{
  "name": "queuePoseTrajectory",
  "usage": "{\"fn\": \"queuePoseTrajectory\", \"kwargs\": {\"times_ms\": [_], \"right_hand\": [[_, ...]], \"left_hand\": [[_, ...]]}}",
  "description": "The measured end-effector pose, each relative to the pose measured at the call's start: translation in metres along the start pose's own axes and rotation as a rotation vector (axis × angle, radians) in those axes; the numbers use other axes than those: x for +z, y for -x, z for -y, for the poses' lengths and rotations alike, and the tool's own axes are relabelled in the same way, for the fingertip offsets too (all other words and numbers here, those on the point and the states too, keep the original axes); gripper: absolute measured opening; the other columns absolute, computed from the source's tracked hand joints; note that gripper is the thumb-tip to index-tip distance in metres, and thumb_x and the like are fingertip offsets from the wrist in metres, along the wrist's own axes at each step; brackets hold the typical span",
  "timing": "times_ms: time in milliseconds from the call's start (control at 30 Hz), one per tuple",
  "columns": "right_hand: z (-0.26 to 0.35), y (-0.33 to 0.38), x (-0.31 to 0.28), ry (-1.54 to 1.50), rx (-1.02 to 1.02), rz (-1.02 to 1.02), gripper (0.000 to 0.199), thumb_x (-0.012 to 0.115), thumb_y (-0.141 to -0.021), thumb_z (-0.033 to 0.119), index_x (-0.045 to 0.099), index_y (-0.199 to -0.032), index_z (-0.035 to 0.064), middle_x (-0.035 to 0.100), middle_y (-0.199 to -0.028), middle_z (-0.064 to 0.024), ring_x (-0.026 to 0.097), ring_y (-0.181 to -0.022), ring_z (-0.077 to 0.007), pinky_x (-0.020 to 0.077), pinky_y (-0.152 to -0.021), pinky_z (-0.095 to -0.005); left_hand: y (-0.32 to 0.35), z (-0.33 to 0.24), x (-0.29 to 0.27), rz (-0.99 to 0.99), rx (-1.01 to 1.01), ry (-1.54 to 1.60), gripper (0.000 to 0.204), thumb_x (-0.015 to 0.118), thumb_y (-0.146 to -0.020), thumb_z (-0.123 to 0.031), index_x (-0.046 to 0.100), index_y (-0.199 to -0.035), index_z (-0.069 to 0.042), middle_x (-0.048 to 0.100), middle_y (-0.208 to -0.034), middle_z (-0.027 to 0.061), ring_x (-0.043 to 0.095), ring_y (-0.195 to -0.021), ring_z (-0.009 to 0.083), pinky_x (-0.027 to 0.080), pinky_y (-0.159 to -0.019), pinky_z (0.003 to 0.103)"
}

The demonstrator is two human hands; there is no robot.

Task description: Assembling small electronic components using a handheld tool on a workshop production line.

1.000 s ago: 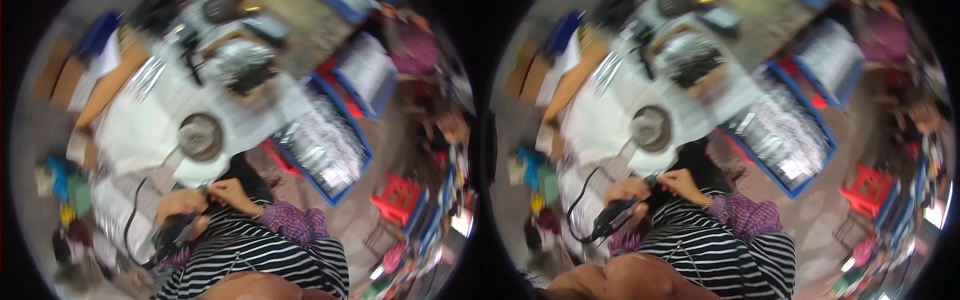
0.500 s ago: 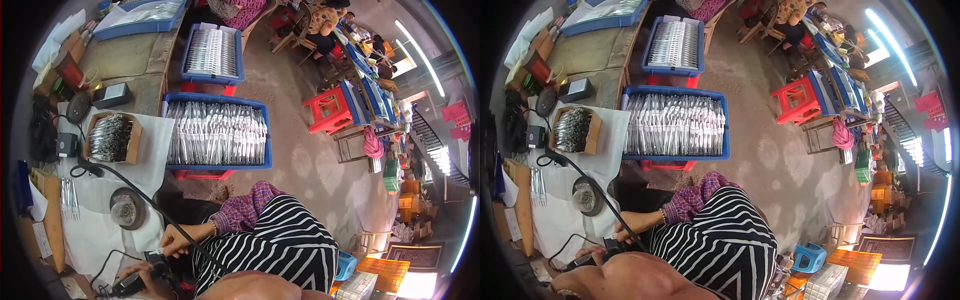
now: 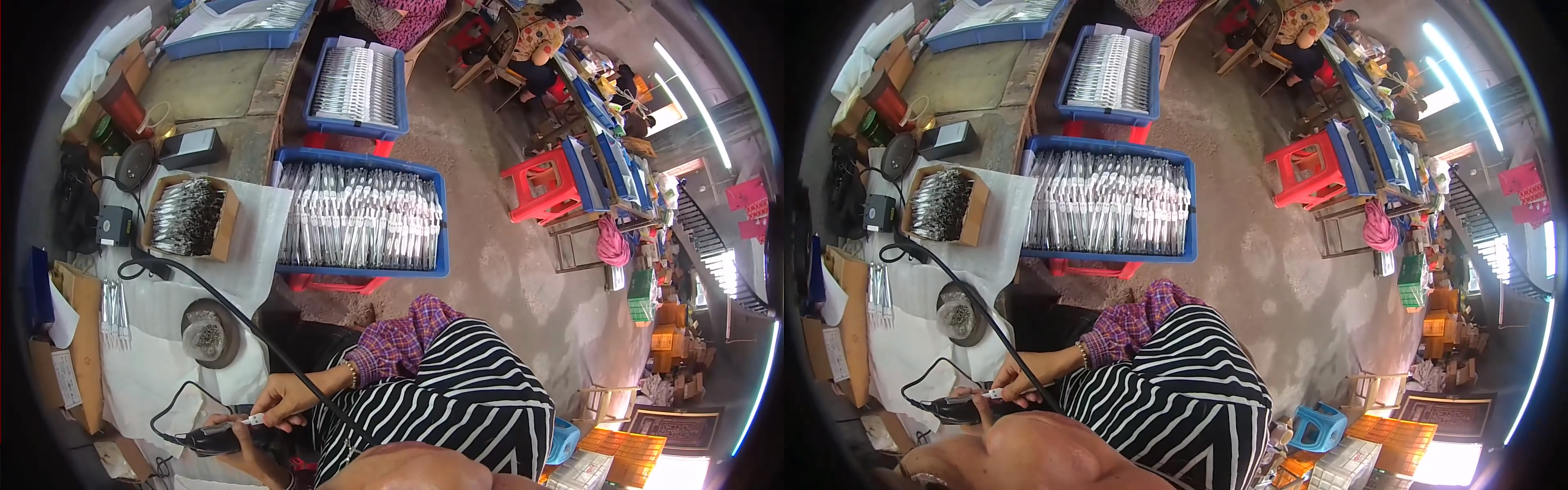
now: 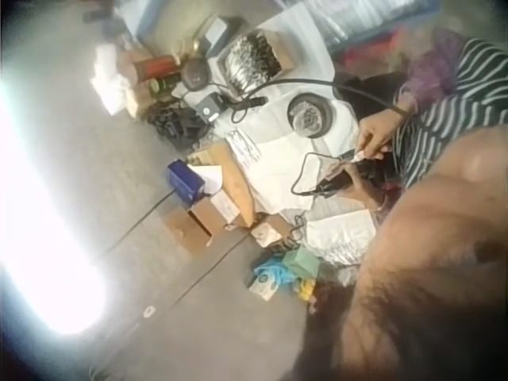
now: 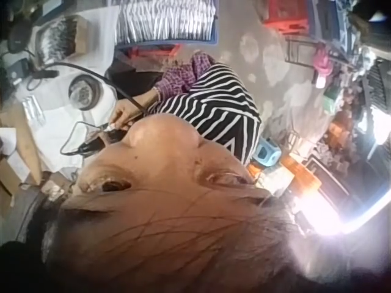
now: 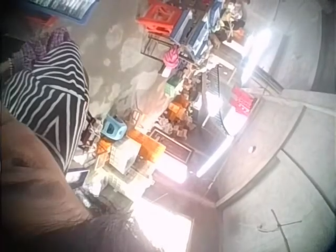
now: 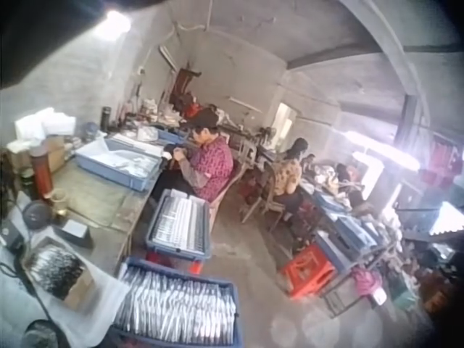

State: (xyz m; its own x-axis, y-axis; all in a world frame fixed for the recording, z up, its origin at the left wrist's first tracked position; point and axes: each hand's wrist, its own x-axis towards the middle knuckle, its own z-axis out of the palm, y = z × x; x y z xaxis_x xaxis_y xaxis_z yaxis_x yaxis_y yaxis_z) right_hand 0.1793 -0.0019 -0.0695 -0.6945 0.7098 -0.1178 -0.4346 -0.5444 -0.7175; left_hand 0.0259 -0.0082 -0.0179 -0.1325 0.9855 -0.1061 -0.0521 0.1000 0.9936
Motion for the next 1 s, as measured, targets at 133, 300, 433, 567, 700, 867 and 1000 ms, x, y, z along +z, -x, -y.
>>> {"fn": "queuePoseTrajectory", "kwargs": {"times_ms": [133,300,433,567,700,867,1000], "right_hand": [[0.004,0.003,0.002,0.044,-0.014,0.004,0.02,0.053,-0.089,0.014,0.06,-0.097,-0.0031,0.059,-0.06,-0.0036,0.051,-0.043,-0.0052,0.041,-0.038,-0.0193],[0.007,0.009,0.009,0.255,-0.099,-0.008,0.018,0.05,-0.091,0.013,0.059,-0.088,-0.0015,0.058,-0.056,-0.0026,0.05,-0.041,-0.0059,0.0392,-0.037,-0.0205],[0.019,0.015,0.016,0.382,-0.263,-0.031,0.018,0.047,-0.091,0.012,0.058,-0.085,-0.002,0.055,-0.052,-0.0035,0.051,-0.04,-0.007,0.0385,-0.036,-0.0214],[0.016,0.014,0.011,0.366,-0.222,-0.037,0.018,0.048,-0.09,0.012,0.059,-0.086,-0.0018,0.056,-0.053,-0.0033,0.051,-0.039,-0.007,0.0382,-0.036,-0.0214],[0.018,0.014,0.013,0.232,-0.106,-0.059,0.019,0.05,-0.089,0.013,0.062,-0.089,-0.0012,0.056,-0.054,-0.002,0.049,-0.04,-0.0061,0.0376,-0.037,-0.0209],[0.027,0.017,0.008,0.251,-0.064,-0.115,0.019,0.053,-0.087,0.016,0.063,-0.092,0.0001,0.055,-0.055,0.0006,0.046,-0.042,-0.0032,0.0354,-0.038,-0.0187],[0.025,0.02,0.003,0.289,-0.076,-0.16,0.02,0.054,-0.084,0.017,0.065,-0.083,0.0005,0.058,-0.055,-0.002,0.051,-0.043,-0.0062,0.0394,-0.039,-0.0198]], "left_hand": [[0.0,0.005,-0.005,0.037,-0.015,-0.052,0.046,0.072,-0.077,-0.029,0.045,-0.102,-0.001,0.047,-0.089,0.0056,0.049,-0.08,0.0142,0.041,-0.071,0.027],[0.001,0.009,-0.005,0.067,-0.097,-0.02,0.057,0.073,-0.073,-0.038,0.045,-0.103,0.001,0.047,-0.087,0.0059,0.048,-0.077,0.0141,0.041,-0.068,0.026],[0.001,0.031,-0.017,0.083,-0.194,0.041,0.063,0.073,-0.072,-0.044,0.044,-0.105,0.001,0.046,-0.085,0.0071,0.048,-0.074,0.0142,0.041,-0.065,0.025],[0.0,0.023,-0.008,0.081,-0.191,0.039,0.062,0.073,-0.072,-0.044,0.044,-0.104,0.001,0.046,-0.085,0.0076,0.049,-0.075,0.0144,0.041,-0.066,0.026],[0.001,0.017,-0.008,0.076,-0.197,0.063,0.057,0.072,-0.074,-0.037,0.043,-0.104,0.001,0.046,-0.088,0.0076,0.049,-0.077,0.015,0.042,-0.068,0.027],[-0.003,0.025,-0.03,0.1,-0.128,0.008,0.038,0.058,-0.088,-0.019,0.033,-0.114,-0.007,0.055,-0.074,0.0122,0.059,-0.065,0.0216,0.052,-0.073,0.038],[-0.009,0.026,-0.034,0.181,-0.107,0.011,0.036,0.057,-0.089,-0.018,0.033,-0.114,-0.007,0.055,-0.074,0.0116,0.059,-0.066,0.0214,0.051,-0.075,0.038]]}}
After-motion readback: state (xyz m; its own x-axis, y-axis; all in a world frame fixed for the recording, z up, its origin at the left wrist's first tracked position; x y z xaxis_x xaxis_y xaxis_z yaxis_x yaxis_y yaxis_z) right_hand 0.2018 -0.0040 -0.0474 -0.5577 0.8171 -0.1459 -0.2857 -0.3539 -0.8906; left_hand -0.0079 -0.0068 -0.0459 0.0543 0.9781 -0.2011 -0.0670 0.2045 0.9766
